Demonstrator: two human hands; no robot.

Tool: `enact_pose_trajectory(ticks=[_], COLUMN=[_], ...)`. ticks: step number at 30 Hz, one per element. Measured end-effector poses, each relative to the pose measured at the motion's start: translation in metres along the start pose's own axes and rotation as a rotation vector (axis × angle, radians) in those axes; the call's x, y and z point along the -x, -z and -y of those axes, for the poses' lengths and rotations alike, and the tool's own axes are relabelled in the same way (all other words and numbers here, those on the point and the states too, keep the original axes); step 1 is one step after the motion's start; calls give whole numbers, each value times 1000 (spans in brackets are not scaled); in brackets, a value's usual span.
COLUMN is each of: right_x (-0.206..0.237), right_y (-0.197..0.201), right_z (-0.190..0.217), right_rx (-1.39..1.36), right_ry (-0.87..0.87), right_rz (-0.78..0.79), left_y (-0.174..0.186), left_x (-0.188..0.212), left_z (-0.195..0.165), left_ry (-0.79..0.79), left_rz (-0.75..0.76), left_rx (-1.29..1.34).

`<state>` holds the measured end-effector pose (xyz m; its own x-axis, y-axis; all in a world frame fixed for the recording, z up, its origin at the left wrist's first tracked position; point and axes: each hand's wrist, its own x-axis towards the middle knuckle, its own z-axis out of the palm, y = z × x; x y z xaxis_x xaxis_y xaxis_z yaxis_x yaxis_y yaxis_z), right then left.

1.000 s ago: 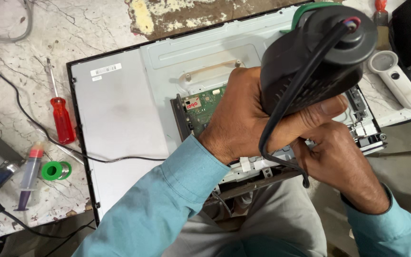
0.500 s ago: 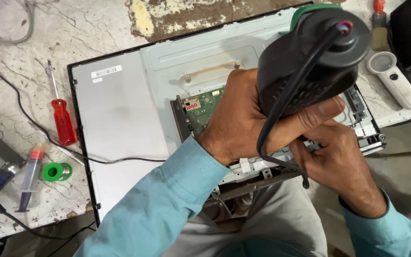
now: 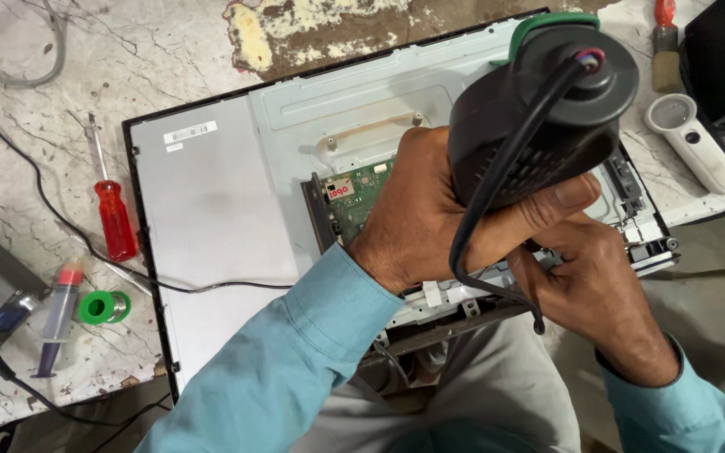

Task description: The person holds a hot air gun over the circuit board of an opened television while working on its components with the other hand, occasionally using a small hand tool on the board. A multimeter rests on the television chassis beside the work area as the person continues heating and manipulating the board.

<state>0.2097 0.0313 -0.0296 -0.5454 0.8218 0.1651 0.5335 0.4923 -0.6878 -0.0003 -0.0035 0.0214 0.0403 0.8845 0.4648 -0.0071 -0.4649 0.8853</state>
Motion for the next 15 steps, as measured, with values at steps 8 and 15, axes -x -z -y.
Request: enact_pose_trajectory(ticks=[8, 15], right_x=[-3, -5], right_y=[1, 1], right_z=[7, 10], right_rx=[24, 8], right_ry=[10, 3], right_rz=[32, 70], left_y=[0, -1], left_x=[0, 1], left_z=[-1, -4], left_ry=[42, 51], left_rz=[0, -17], left_rx=[28, 48])
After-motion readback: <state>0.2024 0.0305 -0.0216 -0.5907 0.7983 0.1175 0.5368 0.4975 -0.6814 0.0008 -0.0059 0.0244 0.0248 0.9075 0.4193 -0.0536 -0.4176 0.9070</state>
